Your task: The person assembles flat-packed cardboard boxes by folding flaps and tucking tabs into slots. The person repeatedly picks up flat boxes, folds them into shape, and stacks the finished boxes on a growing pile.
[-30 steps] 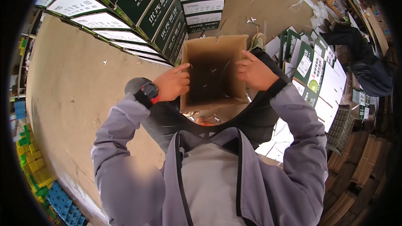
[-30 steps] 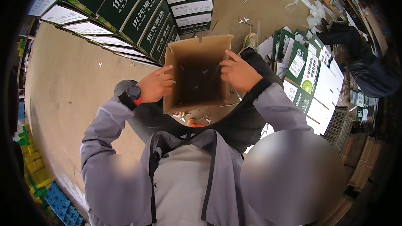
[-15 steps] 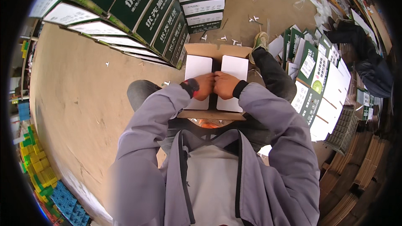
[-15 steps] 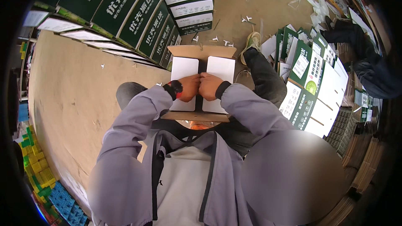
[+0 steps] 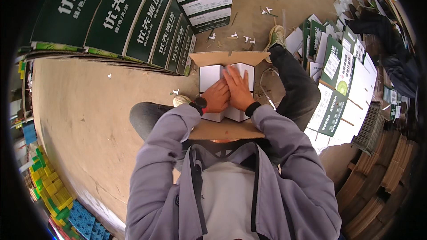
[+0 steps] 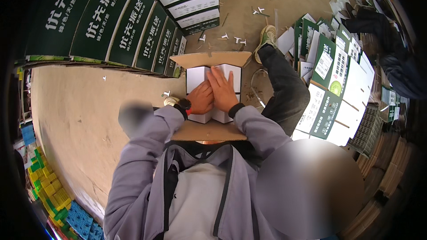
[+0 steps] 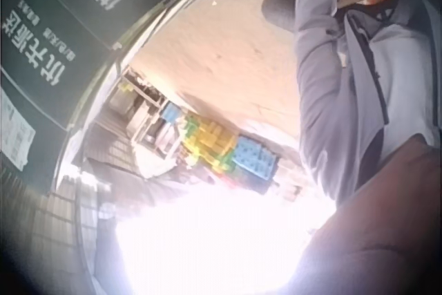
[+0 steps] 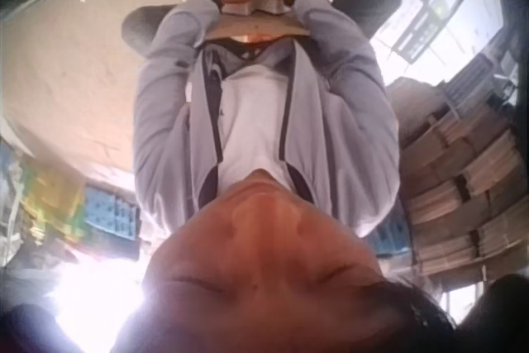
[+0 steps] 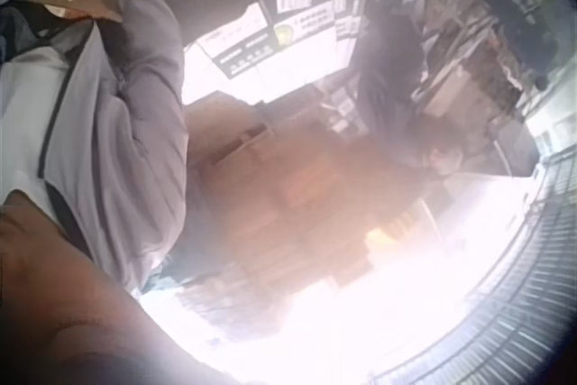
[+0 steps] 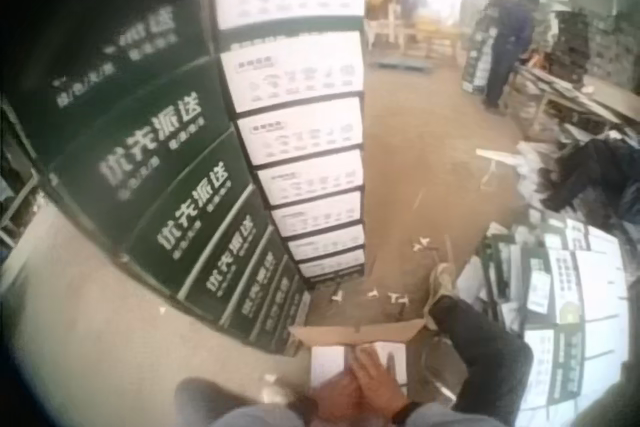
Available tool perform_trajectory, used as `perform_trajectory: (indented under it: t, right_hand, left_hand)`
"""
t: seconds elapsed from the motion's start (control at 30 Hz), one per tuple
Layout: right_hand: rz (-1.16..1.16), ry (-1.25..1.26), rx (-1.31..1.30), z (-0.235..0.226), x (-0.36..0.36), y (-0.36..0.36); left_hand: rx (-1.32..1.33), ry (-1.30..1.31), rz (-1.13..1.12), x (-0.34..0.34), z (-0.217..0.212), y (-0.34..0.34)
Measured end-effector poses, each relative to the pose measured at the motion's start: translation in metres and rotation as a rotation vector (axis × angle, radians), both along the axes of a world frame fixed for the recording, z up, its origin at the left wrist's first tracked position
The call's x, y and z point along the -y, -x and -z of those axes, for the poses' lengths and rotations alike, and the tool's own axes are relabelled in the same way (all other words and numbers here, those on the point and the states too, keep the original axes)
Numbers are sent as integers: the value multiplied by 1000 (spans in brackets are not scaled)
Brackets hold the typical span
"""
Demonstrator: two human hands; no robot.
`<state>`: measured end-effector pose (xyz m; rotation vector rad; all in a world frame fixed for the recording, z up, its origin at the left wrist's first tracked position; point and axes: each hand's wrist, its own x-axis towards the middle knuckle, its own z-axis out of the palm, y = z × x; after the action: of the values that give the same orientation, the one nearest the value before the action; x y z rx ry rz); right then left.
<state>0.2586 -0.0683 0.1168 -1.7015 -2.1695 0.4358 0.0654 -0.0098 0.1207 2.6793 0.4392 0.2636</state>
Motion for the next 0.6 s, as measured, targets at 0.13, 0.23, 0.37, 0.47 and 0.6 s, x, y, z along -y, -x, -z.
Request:
perform_trajectory:
  t: [0.13, 0.23, 0.37, 0.47, 0.6]
  right_hand:
    - [-1, 289, -688, 21, -7, -18]
    - [138, 547, -861, 70, -2, -39]
    - [169, 753, -1077, 43, -10, -47]
    - [-115, 523, -680, -90, 4, -65]
    - [-464, 418, -433, -194, 74, -51]
  left_hand:
    - [74, 53, -161, 4, 17, -9]
    - [-35, -2, -105, 4, 21, -9]
    - [-190, -25, -89, 10, 51, 0]
    - [-183, -67, -138, 16, 56, 8]
    - [43, -323, -167, 2, -4, -16]
